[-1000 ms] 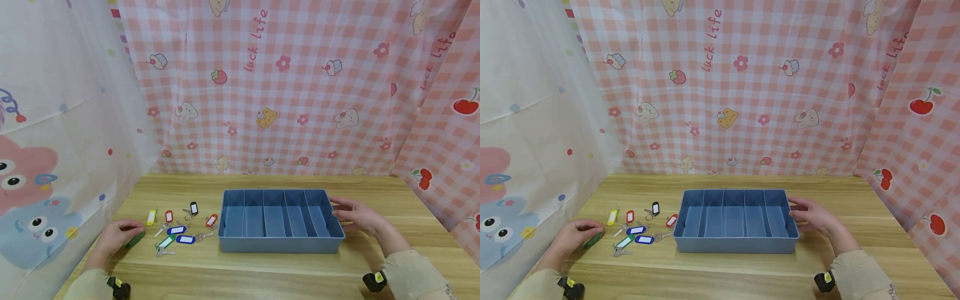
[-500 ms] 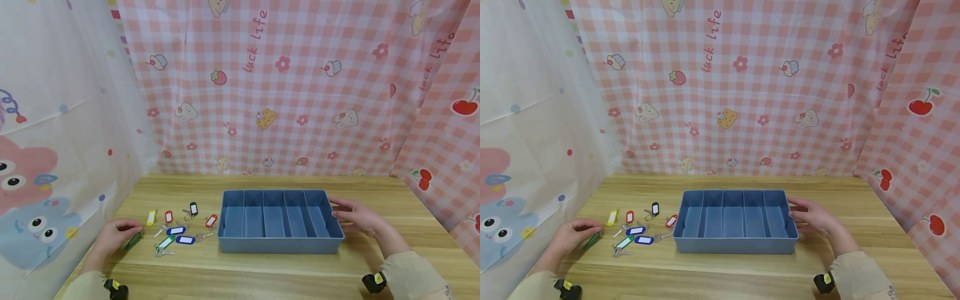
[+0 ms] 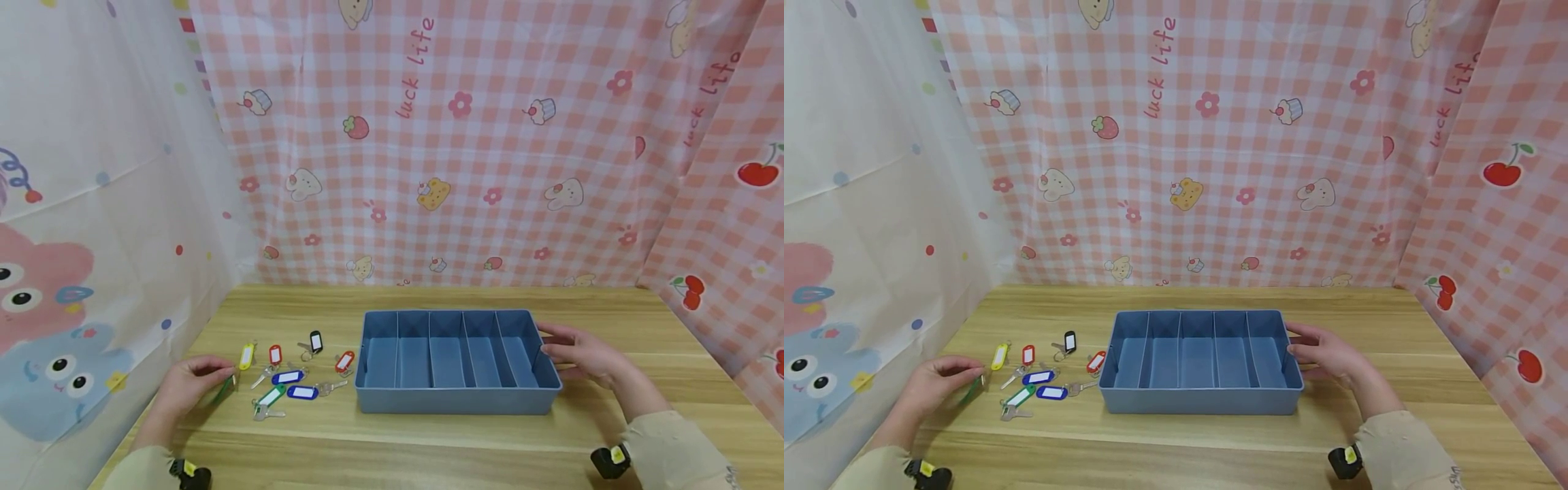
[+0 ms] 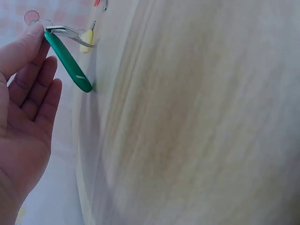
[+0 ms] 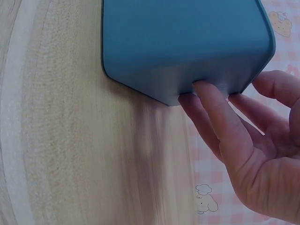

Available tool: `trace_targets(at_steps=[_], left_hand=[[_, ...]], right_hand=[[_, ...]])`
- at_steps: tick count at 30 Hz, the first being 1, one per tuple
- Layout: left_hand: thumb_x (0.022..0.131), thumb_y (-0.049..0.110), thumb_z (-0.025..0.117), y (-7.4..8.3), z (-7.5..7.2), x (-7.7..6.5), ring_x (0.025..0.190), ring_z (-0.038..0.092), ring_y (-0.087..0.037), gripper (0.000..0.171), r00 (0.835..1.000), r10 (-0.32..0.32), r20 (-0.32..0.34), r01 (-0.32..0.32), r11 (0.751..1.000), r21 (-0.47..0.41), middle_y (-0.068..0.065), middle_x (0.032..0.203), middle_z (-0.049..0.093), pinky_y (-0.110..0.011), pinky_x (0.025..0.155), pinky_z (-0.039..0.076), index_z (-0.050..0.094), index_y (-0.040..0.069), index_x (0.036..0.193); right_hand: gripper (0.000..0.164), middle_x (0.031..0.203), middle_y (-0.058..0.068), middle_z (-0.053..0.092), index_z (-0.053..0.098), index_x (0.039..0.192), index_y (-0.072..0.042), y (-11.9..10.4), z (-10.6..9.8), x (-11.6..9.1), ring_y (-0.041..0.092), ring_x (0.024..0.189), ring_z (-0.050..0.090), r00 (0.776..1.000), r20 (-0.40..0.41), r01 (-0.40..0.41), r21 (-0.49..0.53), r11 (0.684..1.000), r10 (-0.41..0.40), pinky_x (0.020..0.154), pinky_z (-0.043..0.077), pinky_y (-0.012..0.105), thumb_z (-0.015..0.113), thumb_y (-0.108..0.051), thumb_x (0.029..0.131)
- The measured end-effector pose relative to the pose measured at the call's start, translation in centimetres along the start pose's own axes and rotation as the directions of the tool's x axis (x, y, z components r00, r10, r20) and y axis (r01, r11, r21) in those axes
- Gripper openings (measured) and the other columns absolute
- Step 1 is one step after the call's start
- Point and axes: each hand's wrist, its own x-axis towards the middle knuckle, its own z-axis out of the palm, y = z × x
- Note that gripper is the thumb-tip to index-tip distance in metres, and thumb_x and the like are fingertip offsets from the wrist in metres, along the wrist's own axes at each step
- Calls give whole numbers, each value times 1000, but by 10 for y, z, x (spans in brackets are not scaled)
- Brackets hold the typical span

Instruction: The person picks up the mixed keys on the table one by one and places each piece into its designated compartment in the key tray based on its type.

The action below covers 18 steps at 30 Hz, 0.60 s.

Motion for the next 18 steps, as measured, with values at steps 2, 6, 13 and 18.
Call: trace_targets(at_steps=[2, 6, 13, 18], left_hand=[[87, 15, 78, 2, 0, 0, 81, 59, 2, 23, 1000, -1, 1, 1, 1000, 7, -2, 92, 73, -15, 73, 46, 74, -3, 99], [88, 15, 77, 7, 1, 1, 83, 59, 1, 23, 1000, 0, 4, 0, 1000, 18, -7, 96, 72, -17, 73, 47, 74, -3, 101], [86, 15, 78, 14, 5, 0, 81, 60, 2, 23, 999, 24, -30, -24, 1000, -4, -8, 95, 73, -15, 73, 47, 74, -3, 100], [87, 11, 77, 18, 10, 0, 81, 60, 2, 19, 997, 54, -48, -57, 997, -51, -3, 92, 74, -14, 72, 47, 74, -4, 98]], right_hand=[[70, 146, 41, 31, 17, 153, 8, 0, 0, 0, 36, 114, 59, 1000, -1, -1, -2, 1000, 1, 91, 51, 53, 57, -16, 101], [70, 145, 41, 32, 17, 153, 7, -1, 0, -1, 37, 115, 58, 1000, -4, -7, -5, 1000, 7, 91, 51, 53, 58, -16, 101], [69, 145, 40, 33, 17, 153, 7, -1, 1, -1, 37, 116, 58, 1000, -6, -10, 1, 1000, 10, 91, 51, 53, 57, -15, 101], [70, 146, 40, 32, 18, 153, 6, -1, 1, -2, 37, 116, 58, 1000, -15, -14, -11, 1000, 14, 91, 51, 52, 58, -17, 101]])
